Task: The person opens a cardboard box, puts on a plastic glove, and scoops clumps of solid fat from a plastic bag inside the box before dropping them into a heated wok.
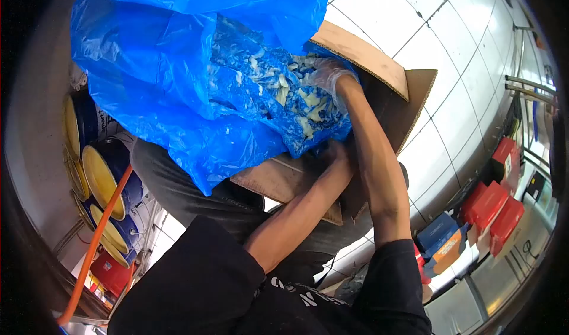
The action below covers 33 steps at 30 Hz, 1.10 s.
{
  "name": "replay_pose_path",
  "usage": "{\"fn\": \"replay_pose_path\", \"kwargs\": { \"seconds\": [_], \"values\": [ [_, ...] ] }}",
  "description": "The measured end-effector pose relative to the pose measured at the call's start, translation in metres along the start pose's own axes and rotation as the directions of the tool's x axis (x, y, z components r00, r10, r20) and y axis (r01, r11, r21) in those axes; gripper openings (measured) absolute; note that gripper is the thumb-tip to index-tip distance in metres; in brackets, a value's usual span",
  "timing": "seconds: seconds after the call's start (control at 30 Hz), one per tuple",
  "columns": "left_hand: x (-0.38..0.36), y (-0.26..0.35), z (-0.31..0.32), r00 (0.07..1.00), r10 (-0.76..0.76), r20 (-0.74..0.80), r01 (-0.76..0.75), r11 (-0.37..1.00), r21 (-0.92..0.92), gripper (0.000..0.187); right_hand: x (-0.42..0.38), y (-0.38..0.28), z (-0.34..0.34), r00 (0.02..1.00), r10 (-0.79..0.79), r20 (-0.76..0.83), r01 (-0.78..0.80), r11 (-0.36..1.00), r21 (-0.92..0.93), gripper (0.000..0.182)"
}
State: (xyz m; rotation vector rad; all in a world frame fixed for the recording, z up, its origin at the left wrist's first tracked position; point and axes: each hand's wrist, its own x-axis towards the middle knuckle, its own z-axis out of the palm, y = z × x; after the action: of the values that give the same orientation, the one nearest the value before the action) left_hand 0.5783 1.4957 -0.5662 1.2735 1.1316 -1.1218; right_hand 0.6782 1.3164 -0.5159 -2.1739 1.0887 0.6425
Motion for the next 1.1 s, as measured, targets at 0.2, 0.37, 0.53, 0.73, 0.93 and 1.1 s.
{"fn": "replay_pose_path", "kwargs": {
  "seconds": [0.2,0.37,0.53,0.73,0.93,1.1],
  "values": [
    [0.022,0.009,-0.010,0.962,0.163,-0.218,-0.151,0.986,0.074,0.049,-0.003,0.010,0.004,1.000,-0.011,-0.020,0.012,0.999,0.053,0.071],
    [-0.015,0.044,-0.012,0.954,0.108,-0.281,-0.027,0.960,0.279,0.032,-0.015,0.031,0.007,0.992,-0.083,-0.099,0.098,0.982,0.162,0.069],
    [-0.005,0.040,-0.014,0.972,0.135,-0.191,-0.110,0.985,0.136,0.029,-0.018,0.055,0.011,0.975,-0.161,-0.155,0.210,0.897,0.388,0.068],
    [-0.092,0.052,-0.023,0.969,0.208,0.132,-0.229,0.959,0.167,0.031,-0.026,0.072,-0.002,0.983,-0.082,-0.163,0.146,0.886,0.439,0.077],
    [-0.158,0.094,-0.074,0.858,0.305,0.413,-0.408,0.894,0.188,0.031,0.026,0.082,0.019,0.989,-0.145,-0.025,0.147,0.964,0.221,0.061],
    [-0.184,0.113,-0.093,0.653,0.439,0.617,-0.630,0.767,0.121,0.033,-0.063,0.013,-0.033,0.976,-0.194,-0.097,0.200,0.978,0.061,0.068]
  ]
}}
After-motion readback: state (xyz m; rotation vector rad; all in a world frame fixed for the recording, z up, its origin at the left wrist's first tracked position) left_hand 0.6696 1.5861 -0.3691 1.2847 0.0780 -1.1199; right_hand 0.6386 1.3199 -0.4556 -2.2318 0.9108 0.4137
